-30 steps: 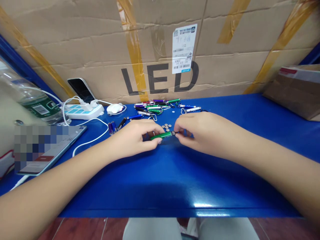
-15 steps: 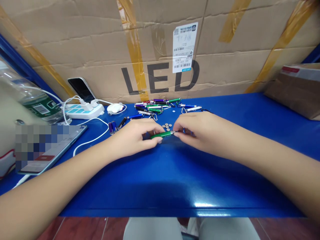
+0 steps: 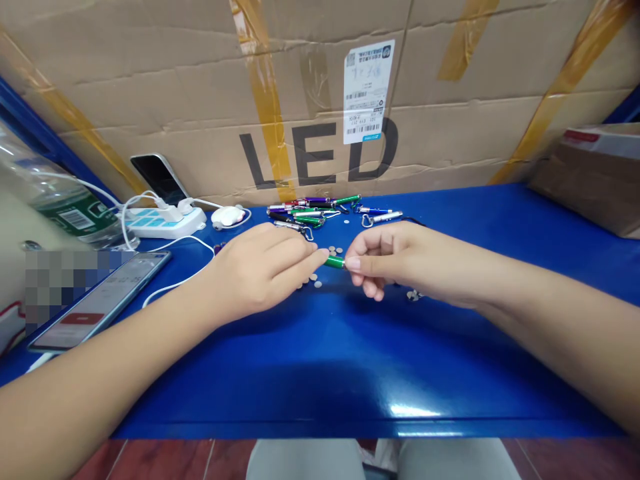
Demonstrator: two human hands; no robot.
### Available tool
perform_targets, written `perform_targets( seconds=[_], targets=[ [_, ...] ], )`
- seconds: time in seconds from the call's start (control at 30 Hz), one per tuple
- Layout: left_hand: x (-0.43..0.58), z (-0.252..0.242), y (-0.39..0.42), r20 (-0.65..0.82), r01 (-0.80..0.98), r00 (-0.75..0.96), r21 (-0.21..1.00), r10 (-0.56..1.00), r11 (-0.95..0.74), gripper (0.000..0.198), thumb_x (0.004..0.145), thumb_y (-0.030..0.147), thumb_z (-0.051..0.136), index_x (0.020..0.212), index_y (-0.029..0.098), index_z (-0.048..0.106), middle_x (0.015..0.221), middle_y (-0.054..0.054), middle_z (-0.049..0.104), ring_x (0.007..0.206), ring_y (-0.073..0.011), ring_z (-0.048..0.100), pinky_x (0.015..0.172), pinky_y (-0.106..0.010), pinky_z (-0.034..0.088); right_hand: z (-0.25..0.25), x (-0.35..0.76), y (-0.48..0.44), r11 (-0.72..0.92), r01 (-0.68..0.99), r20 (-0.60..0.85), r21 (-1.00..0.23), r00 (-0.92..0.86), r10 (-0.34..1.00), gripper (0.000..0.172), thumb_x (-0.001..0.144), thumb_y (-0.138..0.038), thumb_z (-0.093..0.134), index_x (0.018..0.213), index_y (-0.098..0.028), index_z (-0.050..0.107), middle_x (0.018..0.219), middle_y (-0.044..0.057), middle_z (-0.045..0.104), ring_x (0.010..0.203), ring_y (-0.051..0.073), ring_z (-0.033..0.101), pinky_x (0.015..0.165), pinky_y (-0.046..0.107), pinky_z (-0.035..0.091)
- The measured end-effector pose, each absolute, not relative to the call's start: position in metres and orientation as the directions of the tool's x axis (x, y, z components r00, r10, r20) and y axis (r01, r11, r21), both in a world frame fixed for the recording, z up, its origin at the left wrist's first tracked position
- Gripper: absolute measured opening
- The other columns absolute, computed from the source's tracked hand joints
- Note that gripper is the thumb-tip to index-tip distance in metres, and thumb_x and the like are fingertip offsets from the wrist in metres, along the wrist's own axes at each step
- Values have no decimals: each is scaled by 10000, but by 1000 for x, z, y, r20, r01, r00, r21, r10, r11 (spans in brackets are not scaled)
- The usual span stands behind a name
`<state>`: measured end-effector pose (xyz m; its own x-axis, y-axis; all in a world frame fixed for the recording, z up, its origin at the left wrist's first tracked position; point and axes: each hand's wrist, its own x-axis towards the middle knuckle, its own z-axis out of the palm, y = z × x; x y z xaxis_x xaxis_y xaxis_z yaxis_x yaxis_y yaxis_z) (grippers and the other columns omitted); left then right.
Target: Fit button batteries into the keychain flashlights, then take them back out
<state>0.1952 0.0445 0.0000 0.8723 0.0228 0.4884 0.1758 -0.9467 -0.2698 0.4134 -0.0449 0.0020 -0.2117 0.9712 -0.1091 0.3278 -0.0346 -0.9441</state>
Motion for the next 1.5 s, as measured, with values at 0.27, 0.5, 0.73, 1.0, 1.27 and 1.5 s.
perform_targets(
  seconds=[0.27, 0.5, 0.73, 1.0, 1.27, 1.5],
  targets=[
    [189, -2, 54, 575, 162, 816, -314, -52, -935, 238, 962, 232, 503, 1152, 238, 646, 1006, -56, 723, 919, -200, 681, 755, -325, 510, 2, 408, -44, -70, 205, -119, -976, -237, 964, 249, 903, -337, 544, 710, -181, 531, 656, -11, 565, 540, 95, 509, 528, 229, 424],
    [200, -8, 51, 556, 160, 818, 28, 148, -987, 190, 938, 224, 564, 1079, 175, 680, 933, -44, 707, 835, -140, 639, 763, -248, 497, 2, 419, -38, 500, 857, 336, -122, -439, 833, 278, 957, -303, 398, 849, -175, 621, 916, 104, 679, 840, 225, 598, 764, 340, 421],
    [203, -13, 49, 519, 171, 811, 229, 269, -958, 168, 915, 218, 592, 1047, 194, 695, 883, -23, 707, 788, -136, 622, 724, -248, 494, -3, 417, -38, 503, 848, 320, -169, -435, 841, 340, 980, -297, 341, 742, -188, 557, 732, 47, 625, 678, 168, 550, 668, 289, 390],
    [201, -14, 46, 591, 218, 807, -271, 17, -938, 205, 971, 234, 499, 1093, 189, 658, 928, -60, 708, 842, -163, 654, 748, -287, 506, -5, 420, -38, 167, 476, 7, -863, -321, 947, 330, 970, -301, 384, 730, -186, 578, 612, -27, 577, 535, 99, 507, 529, 219, 403],
    [198, 9, 39, 545, 206, 837, -389, -44, -898, 252, 990, 222, 424, 1077, 215, 660, 917, -56, 738, 888, -214, 696, 705, -358, 521, 8, 414, -39, -54, 235, -130, -971, -321, 938, 384, 966, -229, 325, 633, -186, 512, 536, 14, 562, 471, 94, 488, 440, 191, 400],
    [196, 4, 44, 558, 171, 819, -463, -136, -870, 257, 957, 186, 491, 1158, 248, 637, 996, -50, 735, 933, -221, 682, 735, -362, 517, 20, 421, -43, 10, 350, -120, -937, -350, 929, 374, 979, -264, 332, 668, -193, 525, 568, 16, 613, 500, 103, 541, 479, 213, 432]
  ],
)
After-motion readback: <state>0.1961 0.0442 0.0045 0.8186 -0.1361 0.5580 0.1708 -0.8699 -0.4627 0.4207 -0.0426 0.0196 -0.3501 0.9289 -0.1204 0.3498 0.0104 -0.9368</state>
